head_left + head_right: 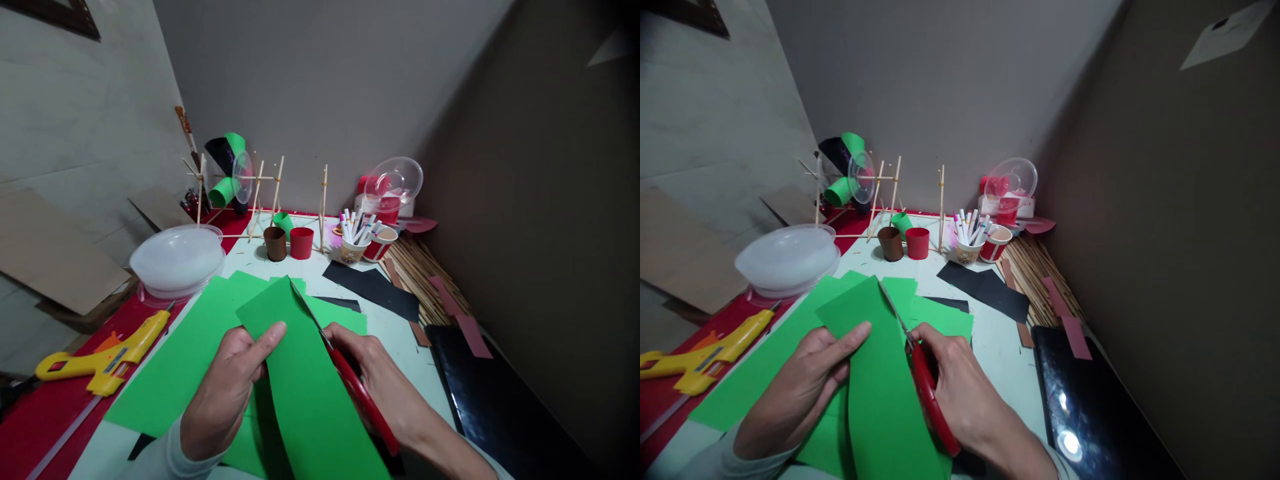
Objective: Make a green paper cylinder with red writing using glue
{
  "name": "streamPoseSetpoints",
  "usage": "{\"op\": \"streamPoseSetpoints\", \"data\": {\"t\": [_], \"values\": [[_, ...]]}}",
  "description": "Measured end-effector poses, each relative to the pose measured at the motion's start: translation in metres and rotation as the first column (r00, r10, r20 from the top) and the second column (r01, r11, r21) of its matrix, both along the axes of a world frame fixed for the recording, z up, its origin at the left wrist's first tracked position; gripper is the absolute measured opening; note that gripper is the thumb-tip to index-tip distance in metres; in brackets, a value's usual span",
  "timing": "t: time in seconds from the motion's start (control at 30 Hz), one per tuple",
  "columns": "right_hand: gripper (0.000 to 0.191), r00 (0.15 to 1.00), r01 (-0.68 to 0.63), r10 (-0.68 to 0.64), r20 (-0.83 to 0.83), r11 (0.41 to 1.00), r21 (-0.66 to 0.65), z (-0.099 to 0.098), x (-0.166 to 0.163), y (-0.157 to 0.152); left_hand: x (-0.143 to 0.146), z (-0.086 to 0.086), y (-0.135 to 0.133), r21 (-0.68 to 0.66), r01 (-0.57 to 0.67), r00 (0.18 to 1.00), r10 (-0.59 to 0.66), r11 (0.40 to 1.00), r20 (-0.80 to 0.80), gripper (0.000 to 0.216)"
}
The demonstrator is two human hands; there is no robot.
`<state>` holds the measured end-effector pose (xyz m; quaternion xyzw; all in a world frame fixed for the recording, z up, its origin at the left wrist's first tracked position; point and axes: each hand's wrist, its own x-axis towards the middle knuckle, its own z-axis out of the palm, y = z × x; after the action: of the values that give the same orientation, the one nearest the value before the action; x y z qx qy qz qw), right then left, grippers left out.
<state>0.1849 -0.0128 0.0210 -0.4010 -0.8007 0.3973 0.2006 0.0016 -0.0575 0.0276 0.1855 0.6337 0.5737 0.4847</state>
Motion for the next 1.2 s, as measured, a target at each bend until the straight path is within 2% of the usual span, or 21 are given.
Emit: {"op": "streamPoseSetpoints", "data": {"t": [0.3,0.4,0.57,0.7,0.83,1.1,1.2], "values": [[0.018,0.999,-0.03,0.032,-0.038,0.998,0.048,0.001,0.0,0.0,0.001,0.003,0.001,-0.014,0.038,0.995,-0.037,0.999,0.093,0.066],[0.017,0.999,-0.029,0.032,-0.043,0.997,0.074,0.001,0.0,-0.001,0.001,0.005,0.001,-0.01,0.026,0.99,-0.024,1.0,0.139,0.065],[0.014,1.0,-0.019,0.021,-0.021,0.995,0.096,0.003,0.001,-0.001,-0.001,0.0,-0.001,0.028,0.02,0.973,-0.026,0.999,0.227,0.061],[0.021,0.996,-0.044,0.049,-0.071,0.997,0.066,0.006,-0.001,0.0,-0.003,-0.002,-0.001,0.097,0.055,0.938,-0.084,0.994,0.336,0.055],[0.021,0.99,-0.053,0.061,-0.126,0.996,0.071,0.005,-0.002,0.002,-0.001,0.001,-0.001,0.11,0.007,0.923,-0.048,0.994,0.383,0.055],[0.042,0.979,0.135,-0.134,-0.153,0.991,-0.002,0.001,-0.002,0.01,-0.005,-0.001,-0.001,0.111,0.02,0.911,-0.064,0.994,0.408,0.052],[0.043,0.985,0.124,-0.125,-0.118,0.992,-0.021,0.002,0.0,0.012,-0.004,0.003,0.001,0.121,0.021,0.907,-0.07,0.992,0.415,0.049]]}}
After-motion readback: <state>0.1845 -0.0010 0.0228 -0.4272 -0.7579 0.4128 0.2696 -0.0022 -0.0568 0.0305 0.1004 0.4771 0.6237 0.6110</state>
